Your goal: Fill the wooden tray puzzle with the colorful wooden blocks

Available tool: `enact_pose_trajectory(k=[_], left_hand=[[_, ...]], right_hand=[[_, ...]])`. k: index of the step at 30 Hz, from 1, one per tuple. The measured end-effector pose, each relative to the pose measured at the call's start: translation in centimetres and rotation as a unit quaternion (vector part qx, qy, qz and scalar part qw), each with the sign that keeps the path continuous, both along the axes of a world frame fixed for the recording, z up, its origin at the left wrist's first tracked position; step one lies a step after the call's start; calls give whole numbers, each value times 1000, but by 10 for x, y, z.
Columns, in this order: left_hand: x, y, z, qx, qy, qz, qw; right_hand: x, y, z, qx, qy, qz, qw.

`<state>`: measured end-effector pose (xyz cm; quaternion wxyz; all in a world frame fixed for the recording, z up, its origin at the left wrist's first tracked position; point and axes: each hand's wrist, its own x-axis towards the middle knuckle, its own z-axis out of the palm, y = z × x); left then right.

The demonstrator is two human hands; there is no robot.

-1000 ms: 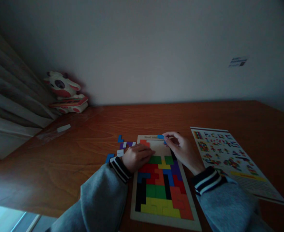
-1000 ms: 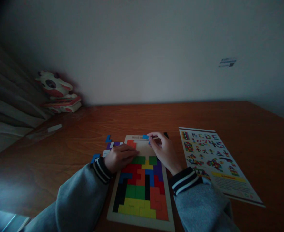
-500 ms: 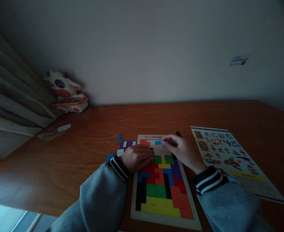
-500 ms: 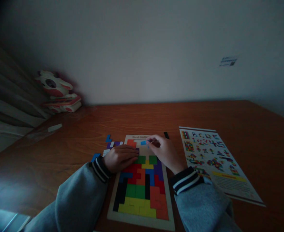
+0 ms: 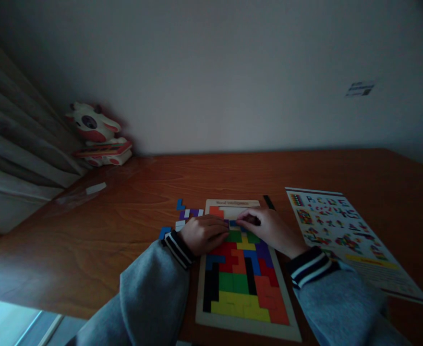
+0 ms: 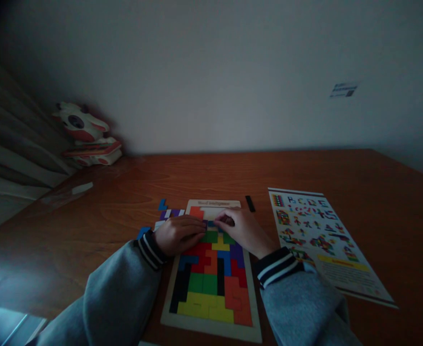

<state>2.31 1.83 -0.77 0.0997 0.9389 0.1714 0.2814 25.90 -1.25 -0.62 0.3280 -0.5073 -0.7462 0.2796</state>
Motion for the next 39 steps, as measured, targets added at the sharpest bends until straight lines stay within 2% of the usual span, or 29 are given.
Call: enact_pose_trajectory(k=[4, 12, 16, 19, 22, 25, 28, 32, 37, 39], left_hand=[[0, -1, 0, 3, 0, 4, 1000], [0, 1, -4, 16, -10, 3, 1000], [1, 1, -3, 39, -21, 5, 999], [2, 0, 0, 51, -24, 8, 998], [2, -1, 3, 52, -12, -2, 999], [2, -5, 7, 41, 28, -42, 998], [2, -10, 10, 13, 66, -80, 995], [3, -12, 8, -21, 77, -105, 991], [2, -11, 3, -32, 71, -106, 991], [3, -11, 4, -27, 67, -107, 992]], right_hand=[[0, 2, -4, 48, -32, -10, 998], [3, 0, 1, 41, -80, 20, 996], [2, 0, 4, 57, -78, 9, 995], [4, 2, 4, 72, -62, -36, 995], [9, 4, 5, 99, -58, -110, 987], [15, 6, 4, 115, -63, -169, 977], [18, 7, 2, 125, -79, -196, 969], [17, 8, 0, 136, -88, -164, 973], [20, 6, -3, 144, -164, -45, 975], [23, 6, -5, 140, -179, -21, 974]])
